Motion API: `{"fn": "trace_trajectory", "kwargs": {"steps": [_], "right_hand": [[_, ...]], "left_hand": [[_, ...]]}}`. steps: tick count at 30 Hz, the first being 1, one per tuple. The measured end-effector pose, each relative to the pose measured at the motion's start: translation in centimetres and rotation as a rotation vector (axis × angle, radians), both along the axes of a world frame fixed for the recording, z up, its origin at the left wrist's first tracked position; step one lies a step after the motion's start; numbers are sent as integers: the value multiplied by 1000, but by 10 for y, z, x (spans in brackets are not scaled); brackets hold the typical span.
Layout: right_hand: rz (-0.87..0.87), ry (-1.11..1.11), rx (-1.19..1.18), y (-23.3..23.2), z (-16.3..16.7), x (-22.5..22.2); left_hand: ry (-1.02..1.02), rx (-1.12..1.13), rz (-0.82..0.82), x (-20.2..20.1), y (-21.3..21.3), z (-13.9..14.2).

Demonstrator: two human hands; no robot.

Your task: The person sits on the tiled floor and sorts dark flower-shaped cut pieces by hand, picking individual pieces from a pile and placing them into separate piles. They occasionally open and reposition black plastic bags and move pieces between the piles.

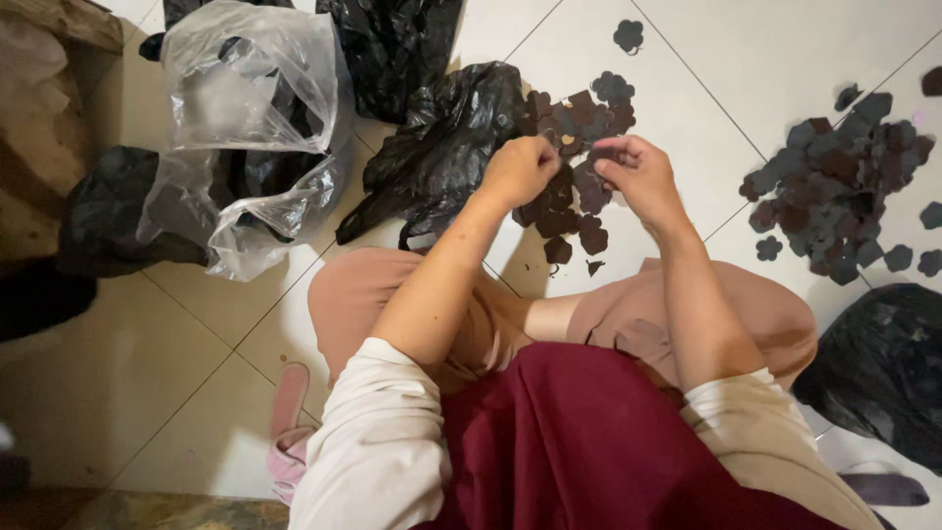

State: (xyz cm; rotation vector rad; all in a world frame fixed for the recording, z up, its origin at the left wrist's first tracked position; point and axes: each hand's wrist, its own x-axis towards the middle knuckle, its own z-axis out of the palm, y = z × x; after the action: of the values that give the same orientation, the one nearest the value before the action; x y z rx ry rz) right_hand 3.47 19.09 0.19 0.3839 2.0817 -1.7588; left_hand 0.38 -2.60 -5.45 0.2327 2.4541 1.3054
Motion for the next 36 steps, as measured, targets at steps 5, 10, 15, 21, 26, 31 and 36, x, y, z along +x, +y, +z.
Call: {"fn": "trace_trajectory", "kwargs": {"steps": [5, 10, 15, 21, 26, 31, 36], "right_hand": [[254, 310, 746, -5, -14, 6], [437, 804, 948, -34, -29, 3], [453, 675, 955, -43, -35, 4], [269, 567, 741, -31, -34, -4], [-28, 145, 269, -18, -26, -11], [-66, -15, 27, -14, -22, -12], [17, 102, 287, -10, -24, -9]], "left_hand": [[225, -403, 48, 5, -8, 0], [232, -490, -19, 6, -5, -18], [269, -595, -38, 5, -1, -39], [51, -332, 89, -3, -9, -22], [-7, -85, 198, -13, -11, -9], [-310, 218, 314, -20, -10, -10], [-155, 64, 286, -21, -13, -7]]}}
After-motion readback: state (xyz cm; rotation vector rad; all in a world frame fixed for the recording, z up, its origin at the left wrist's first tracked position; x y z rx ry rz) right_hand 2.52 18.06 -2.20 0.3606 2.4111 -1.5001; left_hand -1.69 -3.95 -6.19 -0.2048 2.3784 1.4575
